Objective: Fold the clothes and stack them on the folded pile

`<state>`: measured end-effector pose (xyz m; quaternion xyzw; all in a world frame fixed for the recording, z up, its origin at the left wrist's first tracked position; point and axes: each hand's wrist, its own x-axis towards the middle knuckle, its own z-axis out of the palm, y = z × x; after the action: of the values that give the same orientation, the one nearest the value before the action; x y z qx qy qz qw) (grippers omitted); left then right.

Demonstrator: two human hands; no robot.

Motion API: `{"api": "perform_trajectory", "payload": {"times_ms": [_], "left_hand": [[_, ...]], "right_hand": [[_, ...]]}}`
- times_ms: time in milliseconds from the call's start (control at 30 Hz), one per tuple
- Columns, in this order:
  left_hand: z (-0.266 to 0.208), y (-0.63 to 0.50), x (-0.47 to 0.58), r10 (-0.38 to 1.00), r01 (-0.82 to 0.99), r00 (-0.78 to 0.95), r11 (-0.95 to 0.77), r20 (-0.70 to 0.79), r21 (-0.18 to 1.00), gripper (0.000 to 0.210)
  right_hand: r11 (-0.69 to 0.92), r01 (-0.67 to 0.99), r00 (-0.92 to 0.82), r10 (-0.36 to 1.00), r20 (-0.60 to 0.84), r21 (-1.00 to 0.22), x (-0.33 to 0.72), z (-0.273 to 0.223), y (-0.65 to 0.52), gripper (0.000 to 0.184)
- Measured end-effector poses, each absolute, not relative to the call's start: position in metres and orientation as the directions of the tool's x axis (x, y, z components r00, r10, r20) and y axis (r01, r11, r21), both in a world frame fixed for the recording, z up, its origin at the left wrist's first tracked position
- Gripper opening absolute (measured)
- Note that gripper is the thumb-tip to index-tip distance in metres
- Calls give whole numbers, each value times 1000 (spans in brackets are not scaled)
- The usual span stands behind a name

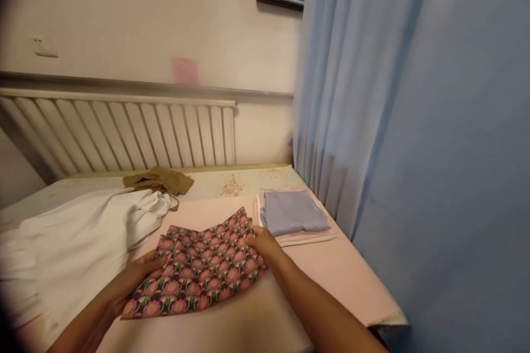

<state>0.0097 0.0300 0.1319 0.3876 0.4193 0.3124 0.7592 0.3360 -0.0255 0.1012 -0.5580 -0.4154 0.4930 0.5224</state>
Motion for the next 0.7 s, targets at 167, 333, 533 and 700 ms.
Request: {"api": "perform_trajectory", "payload": {"times_ms": [167, 333, 533, 700], "left_hand": [[176, 56, 85, 864, -189, 447, 345, -232, 919, 49], [178, 88, 189, 850, -251, 521, 240, -78, 938, 50], [160, 114, 280, 809, -282, 586, 255, -44, 925, 51], [145, 124, 319, 786, -277, 615, 292, -65, 915, 51]], "right_hand": [[0, -45, 211, 977, -9, -999, 425, 163, -8, 46], [36, 20, 325, 945, 41, -999, 522, 189, 1, 45], [-7, 71, 431, 902, 24, -997, 602, 177, 0, 46], [-39, 80, 473, 881, 3, -996, 635, 162, -3, 48]]}}
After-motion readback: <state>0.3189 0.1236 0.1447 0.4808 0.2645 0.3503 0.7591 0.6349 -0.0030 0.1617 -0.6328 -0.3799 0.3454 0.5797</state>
